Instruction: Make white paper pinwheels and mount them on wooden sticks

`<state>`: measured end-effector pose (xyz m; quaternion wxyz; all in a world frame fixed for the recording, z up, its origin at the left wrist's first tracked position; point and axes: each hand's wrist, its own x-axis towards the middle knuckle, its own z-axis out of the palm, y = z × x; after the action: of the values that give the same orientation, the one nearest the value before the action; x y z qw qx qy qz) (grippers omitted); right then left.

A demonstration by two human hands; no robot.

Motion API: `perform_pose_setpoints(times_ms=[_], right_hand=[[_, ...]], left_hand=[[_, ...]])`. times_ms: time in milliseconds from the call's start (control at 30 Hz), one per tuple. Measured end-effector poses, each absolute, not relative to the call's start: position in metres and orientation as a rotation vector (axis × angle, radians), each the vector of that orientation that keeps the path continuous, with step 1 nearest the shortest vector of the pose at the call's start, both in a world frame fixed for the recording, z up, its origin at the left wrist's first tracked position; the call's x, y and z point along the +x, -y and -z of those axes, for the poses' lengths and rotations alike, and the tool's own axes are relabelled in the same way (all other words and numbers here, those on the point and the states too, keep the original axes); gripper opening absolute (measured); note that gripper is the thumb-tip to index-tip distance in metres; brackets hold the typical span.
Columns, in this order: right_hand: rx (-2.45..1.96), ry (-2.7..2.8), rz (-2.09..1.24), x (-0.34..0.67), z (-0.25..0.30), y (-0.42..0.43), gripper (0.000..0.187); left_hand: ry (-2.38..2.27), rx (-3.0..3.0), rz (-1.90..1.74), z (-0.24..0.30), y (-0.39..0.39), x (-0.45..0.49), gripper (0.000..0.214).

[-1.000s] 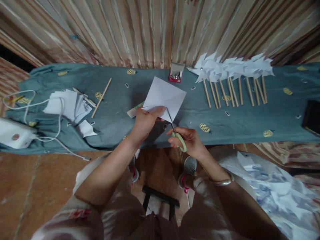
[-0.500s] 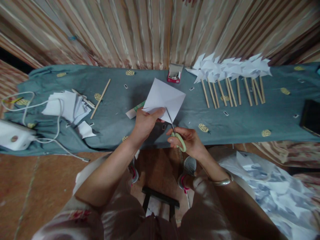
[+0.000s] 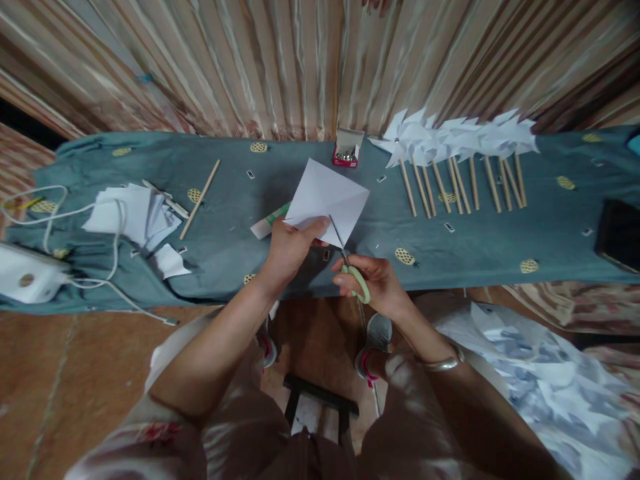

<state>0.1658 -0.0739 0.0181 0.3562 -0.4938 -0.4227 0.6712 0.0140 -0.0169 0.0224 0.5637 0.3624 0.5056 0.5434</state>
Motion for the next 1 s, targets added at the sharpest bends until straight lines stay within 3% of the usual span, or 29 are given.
perform_pose_setpoints(times_ms=[1000], right_hand=[[-1.275,1.226,-1.75,0.1681,-0.0165,0.0747,0.042]], left_hand=[[-1.167,0.777,-1.282,-0.0275,0.0159,0.0129,0.025]])
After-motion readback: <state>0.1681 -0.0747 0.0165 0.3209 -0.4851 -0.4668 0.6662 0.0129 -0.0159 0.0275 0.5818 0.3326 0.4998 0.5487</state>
